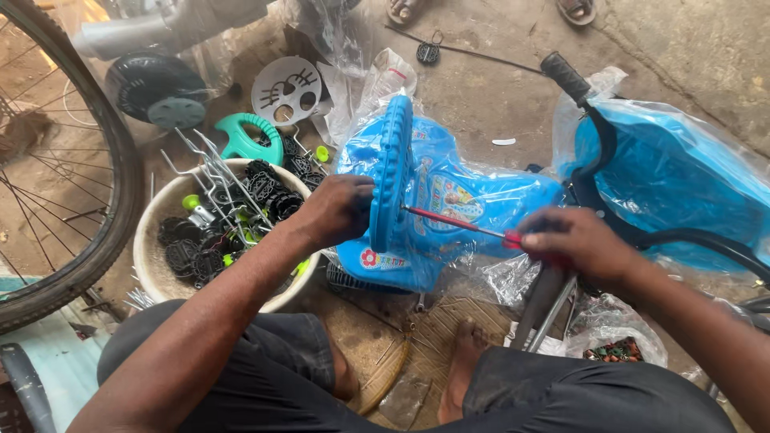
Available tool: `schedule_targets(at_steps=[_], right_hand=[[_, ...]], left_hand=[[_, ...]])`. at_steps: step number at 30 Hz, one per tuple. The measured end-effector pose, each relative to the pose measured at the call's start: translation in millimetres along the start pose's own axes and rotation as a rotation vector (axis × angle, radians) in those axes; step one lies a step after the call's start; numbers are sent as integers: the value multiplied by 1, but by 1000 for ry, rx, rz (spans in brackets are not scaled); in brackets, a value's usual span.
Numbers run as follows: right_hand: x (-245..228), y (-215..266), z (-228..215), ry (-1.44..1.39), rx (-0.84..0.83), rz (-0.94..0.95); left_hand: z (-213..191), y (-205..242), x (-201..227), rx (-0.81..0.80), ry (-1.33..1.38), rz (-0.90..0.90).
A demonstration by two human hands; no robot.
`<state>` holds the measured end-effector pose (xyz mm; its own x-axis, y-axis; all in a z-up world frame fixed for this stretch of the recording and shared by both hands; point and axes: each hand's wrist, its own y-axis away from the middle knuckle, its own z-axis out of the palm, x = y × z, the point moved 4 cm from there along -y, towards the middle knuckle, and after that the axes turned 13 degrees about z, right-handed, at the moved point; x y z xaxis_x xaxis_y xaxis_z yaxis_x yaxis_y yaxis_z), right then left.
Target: The person assembles a blue child's tricycle by attaching a blue plastic steering wheel to the handlebar stem. They use a wrench and a screwdriver to tighten the bolts securing the wheel. The person also handles a metal push handle component.
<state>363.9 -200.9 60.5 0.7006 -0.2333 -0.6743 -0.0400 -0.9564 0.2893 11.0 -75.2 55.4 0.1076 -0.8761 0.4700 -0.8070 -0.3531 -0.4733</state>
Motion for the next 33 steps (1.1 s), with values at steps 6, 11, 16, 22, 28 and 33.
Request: schedule_targets(at_steps=[6,11,16,22,28,33], right_hand=[[-25,18,0,331,285,-592],[-9,10,9,-553,-358,586],[-64,22,-7,408,230,-612],[-20,4,-7,-146,-15,220],[-18,7,2,69,-117,-127],[-21,-3,-11,156,166,-120]], left_hand=[[1,2,0,43,-26,26],[9,6,-5,11,-13,2],[9,9,-5,3,-11,34],[3,3,-2,23,9,13],[7,8,-1,21,-4,0],[-3,-1,-1,26,55,0]])
